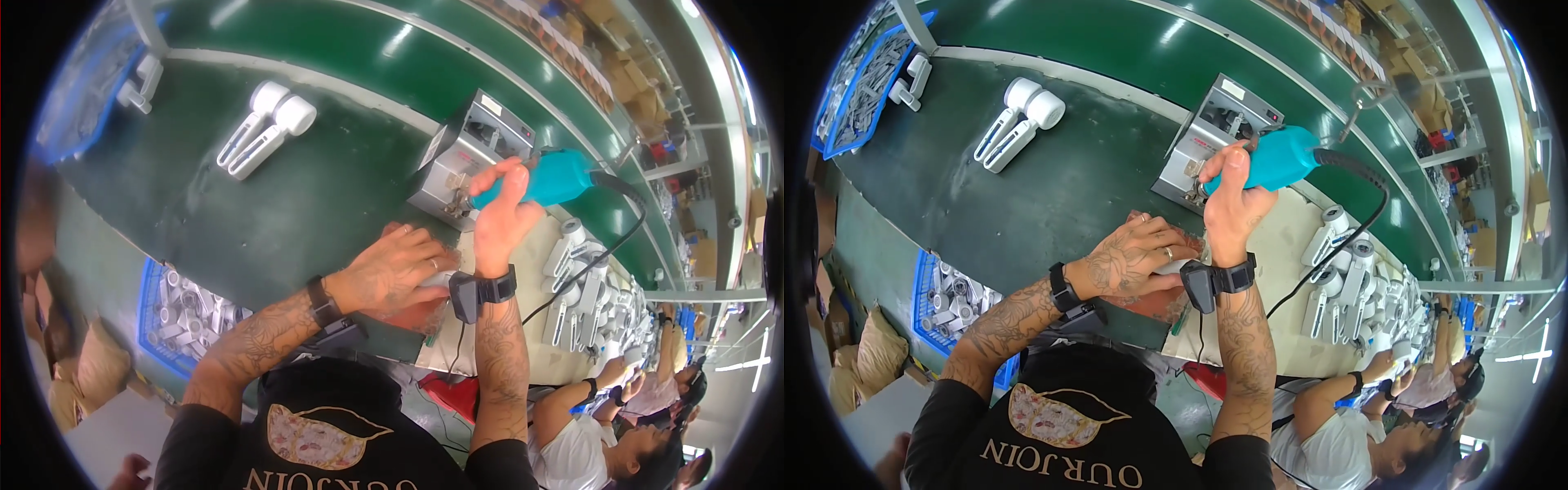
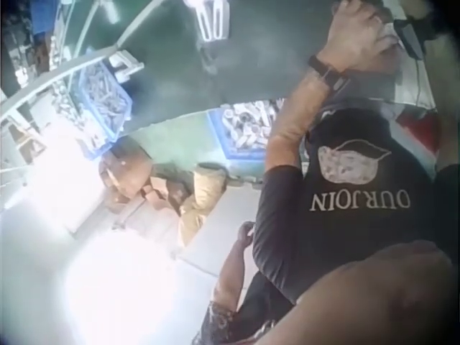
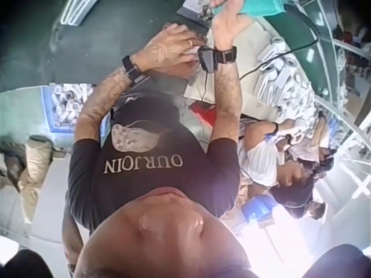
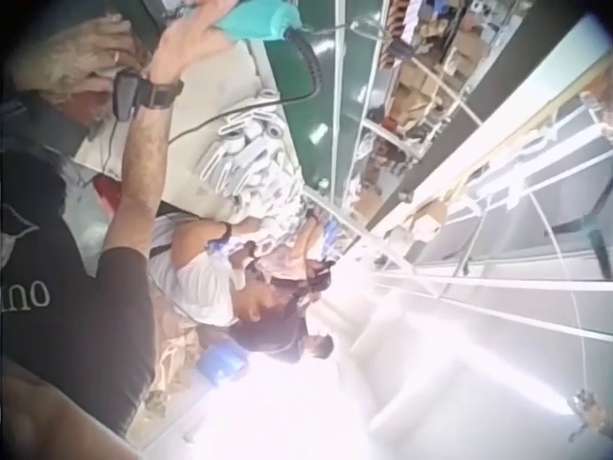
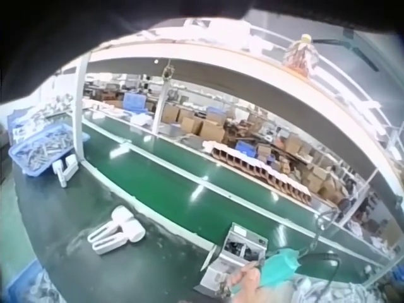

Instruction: Assemble plastic device handles using an electric screwdriver on a production line.

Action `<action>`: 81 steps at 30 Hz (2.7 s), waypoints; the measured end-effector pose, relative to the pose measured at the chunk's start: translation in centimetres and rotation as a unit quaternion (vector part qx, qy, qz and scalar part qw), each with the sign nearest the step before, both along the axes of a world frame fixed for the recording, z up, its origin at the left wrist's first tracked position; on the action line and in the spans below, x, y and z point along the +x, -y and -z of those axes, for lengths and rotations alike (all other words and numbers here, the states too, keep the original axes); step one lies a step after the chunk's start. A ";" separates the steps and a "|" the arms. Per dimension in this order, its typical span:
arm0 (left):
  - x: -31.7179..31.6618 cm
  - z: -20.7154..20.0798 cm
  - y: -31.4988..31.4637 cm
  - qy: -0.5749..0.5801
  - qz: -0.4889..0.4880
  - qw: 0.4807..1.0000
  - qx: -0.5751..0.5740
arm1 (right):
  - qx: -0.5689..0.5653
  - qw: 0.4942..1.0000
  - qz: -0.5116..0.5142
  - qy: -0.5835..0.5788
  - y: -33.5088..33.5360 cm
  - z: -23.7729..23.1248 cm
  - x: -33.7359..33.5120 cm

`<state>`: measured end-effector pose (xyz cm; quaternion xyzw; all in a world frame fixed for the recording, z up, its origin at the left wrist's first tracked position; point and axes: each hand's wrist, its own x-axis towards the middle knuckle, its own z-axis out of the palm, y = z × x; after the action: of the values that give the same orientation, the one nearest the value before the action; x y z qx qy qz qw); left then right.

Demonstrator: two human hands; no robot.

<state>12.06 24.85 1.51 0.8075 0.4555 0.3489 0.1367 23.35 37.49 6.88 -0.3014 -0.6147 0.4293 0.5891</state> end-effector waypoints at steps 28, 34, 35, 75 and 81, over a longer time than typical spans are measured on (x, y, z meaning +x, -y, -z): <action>0.6 0.5 -0.1 -0.015 -0.025 0.999 0.012 | -0.057 0.997 -0.047 -0.011 7.2 1.2 6.0; 0.4 0.2 -0.2 -0.020 -0.025 0.999 0.005 | -0.058 0.997 -0.043 -0.009 7.1 1.2 5.6; 0.3 0.1 -0.2 -0.015 -0.017 1.000 0.008 | -0.062 0.997 -0.038 -0.007 7.1 1.1 5.6; 0.1 0.4 0.0 -0.010 -0.012 1.000 -0.023 | -0.059 0.997 -0.036 -0.018 9.6 0.0 7.1; 0.0 0.3 0.0 -0.016 -0.004 1.000 -0.025 | -0.065 0.996 -0.049 -0.031 9.7 1.2 7.3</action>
<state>12.07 24.81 1.20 0.8076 0.4696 0.3245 0.1482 30.69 27.84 5.67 -0.2952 -0.5809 0.5062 0.5650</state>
